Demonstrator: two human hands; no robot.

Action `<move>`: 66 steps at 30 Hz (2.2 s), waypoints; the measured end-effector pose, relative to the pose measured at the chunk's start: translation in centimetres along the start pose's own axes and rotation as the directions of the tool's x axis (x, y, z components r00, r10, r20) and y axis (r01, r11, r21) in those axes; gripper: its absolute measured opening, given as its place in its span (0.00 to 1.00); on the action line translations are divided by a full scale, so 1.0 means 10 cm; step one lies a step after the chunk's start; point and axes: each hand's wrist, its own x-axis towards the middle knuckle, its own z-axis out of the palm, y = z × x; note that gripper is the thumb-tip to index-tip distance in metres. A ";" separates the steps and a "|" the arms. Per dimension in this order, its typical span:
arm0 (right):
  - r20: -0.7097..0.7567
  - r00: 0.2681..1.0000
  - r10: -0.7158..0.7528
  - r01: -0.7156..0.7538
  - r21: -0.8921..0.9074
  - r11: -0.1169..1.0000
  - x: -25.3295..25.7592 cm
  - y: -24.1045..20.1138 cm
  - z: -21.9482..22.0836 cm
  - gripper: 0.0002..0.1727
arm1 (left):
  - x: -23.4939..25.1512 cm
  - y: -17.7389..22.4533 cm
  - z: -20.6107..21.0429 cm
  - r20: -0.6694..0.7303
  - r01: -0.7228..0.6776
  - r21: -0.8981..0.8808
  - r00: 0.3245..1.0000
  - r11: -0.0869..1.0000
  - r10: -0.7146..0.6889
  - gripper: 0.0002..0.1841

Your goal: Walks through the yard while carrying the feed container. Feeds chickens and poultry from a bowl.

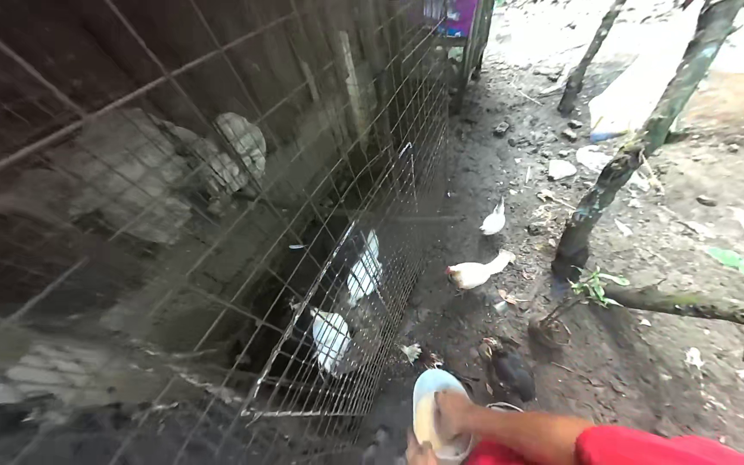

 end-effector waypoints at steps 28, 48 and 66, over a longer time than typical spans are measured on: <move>0.077 0.990 0.114 -0.125 0.853 0.507 0.30 1.96 -2.22 0.28 | 0.76 1.93 1.92 0.108 0.002 0.142 0.994 0.990 -0.017 0.23; -0.164 0.929 -0.331 0.294 -0.212 0.932 0.21 2.53 -4.05 0.36 | 0.69 3.87 3.03 0.032 -0.069 0.056 0.997 0.996 0.068 0.26; -0.351 0.934 0.065 0.142 0.532 0.835 0.18 3.68 -4.60 0.23 | 1.01 5.03 4.24 0.349 -0.445 0.411 0.883 0.796 0.313 0.16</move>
